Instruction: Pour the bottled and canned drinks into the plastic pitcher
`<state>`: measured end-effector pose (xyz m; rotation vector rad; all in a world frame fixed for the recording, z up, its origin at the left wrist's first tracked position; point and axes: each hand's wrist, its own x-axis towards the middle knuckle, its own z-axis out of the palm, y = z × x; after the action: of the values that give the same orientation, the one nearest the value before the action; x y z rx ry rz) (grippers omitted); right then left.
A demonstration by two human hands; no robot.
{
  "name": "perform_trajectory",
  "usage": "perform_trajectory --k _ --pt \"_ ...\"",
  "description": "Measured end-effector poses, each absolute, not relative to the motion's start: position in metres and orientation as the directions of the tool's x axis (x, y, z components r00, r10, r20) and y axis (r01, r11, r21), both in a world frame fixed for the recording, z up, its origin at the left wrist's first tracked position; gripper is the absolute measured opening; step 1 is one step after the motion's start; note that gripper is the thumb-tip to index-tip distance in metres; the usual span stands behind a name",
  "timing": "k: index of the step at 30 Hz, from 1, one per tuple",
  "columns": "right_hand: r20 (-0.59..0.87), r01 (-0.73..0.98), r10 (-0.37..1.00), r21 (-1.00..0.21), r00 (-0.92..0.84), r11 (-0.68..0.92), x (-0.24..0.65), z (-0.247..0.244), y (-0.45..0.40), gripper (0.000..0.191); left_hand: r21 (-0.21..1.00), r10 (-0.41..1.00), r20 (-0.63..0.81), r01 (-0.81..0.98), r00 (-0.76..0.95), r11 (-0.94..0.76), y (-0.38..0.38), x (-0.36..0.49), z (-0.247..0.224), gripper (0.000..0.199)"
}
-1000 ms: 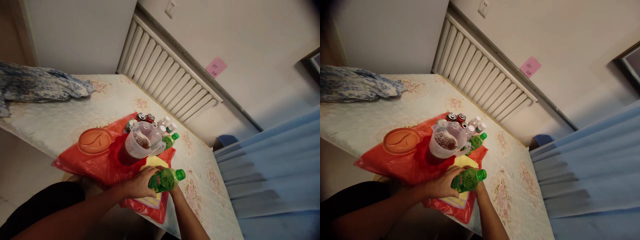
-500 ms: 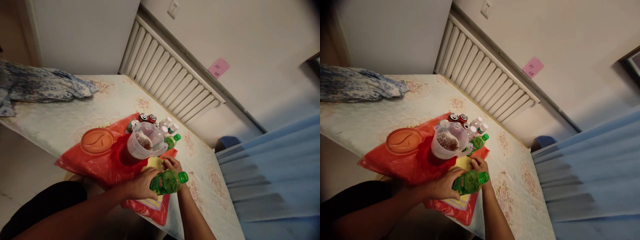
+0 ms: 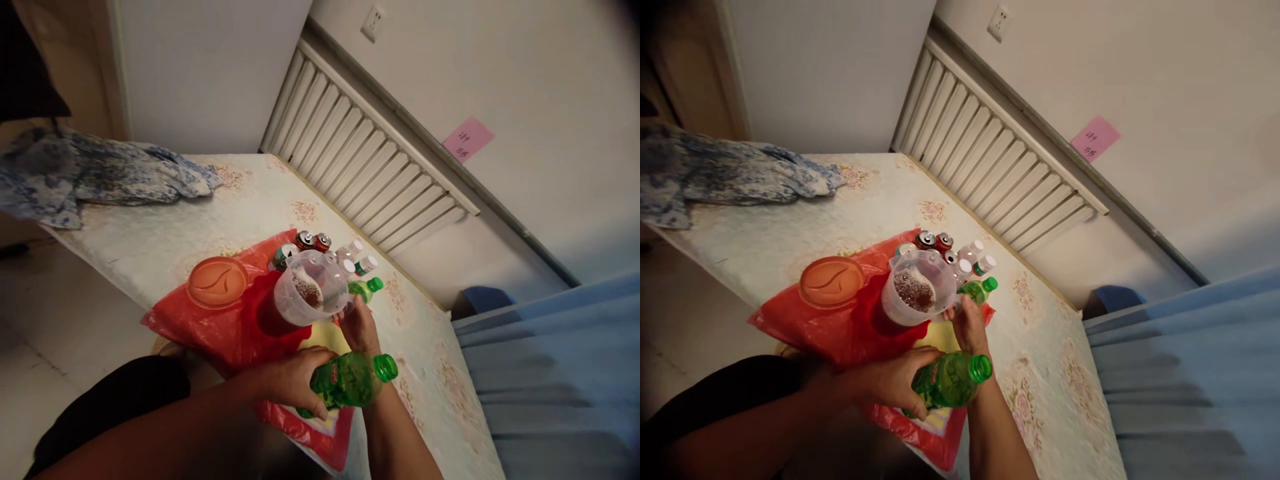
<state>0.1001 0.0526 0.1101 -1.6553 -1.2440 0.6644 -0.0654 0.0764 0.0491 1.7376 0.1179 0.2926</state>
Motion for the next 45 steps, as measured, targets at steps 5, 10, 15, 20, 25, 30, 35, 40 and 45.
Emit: perform_trajectory --k 5,10,15,20,25,30,35,40,45 --pt "0.109 0.052 0.935 -0.994 0.337 0.097 0.089 0.111 0.065 0.051 0.974 0.137 0.145 -0.117 0.98 -0.193 0.083 -0.067 0.05 0.068" --pt "0.086 -0.193 0.889 -0.963 0.449 0.191 0.078 0.123 0.075 0.047 0.964 0.057 0.151 -0.135 0.987 -0.228 0.088 -0.071 0.053 0.068" --pt "0.128 -0.189 0.798 -0.938 0.589 0.29 0.069 0.164 0.065 0.045 0.965 0.033 0.171 -0.161 0.985 -0.206 0.091 -0.074 0.062 0.071" --pt "0.181 -0.164 0.674 -0.895 0.716 0.414 0.065 0.215 0.044 0.044 0.951 0.065 0.24 -0.221 0.969 -0.215 0.095 -0.074 0.075 0.077" --pt "0.248 -0.101 0.583 -0.86 0.774 0.5 0.072 0.252 0.027 0.038 0.95 0.116 0.277 -0.254 0.954 -0.181 0.104 -0.077 0.084 0.081" --pt "0.301 -0.005 0.524 -0.864 0.797 0.504 0.079 0.278 0.012 0.037 0.93 0.162 0.352 -0.325 0.922 -0.17 0.115 -0.084 0.088 0.081" --pt "0.322 0.068 0.516 -0.89 0.794 0.451 0.085 0.291 0.0 0.035 0.92 0.23 0.377 -0.333 0.897 -0.208 0.128 -0.086 0.087 0.079" --pt "0.365 0.168 0.509 -0.905 0.78 0.39 0.096 0.29 -0.014 0.04 0.95 0.33 0.3 -0.247 0.895 -0.193 0.142 -0.09 0.086 0.072" --pt "0.341 0.182 0.482 -0.92 0.807 0.346 0.103 0.289 -0.027 0.041 0.959 0.436 0.271 -0.203 0.858 -0.198 0.151 -0.087 0.082 0.065"
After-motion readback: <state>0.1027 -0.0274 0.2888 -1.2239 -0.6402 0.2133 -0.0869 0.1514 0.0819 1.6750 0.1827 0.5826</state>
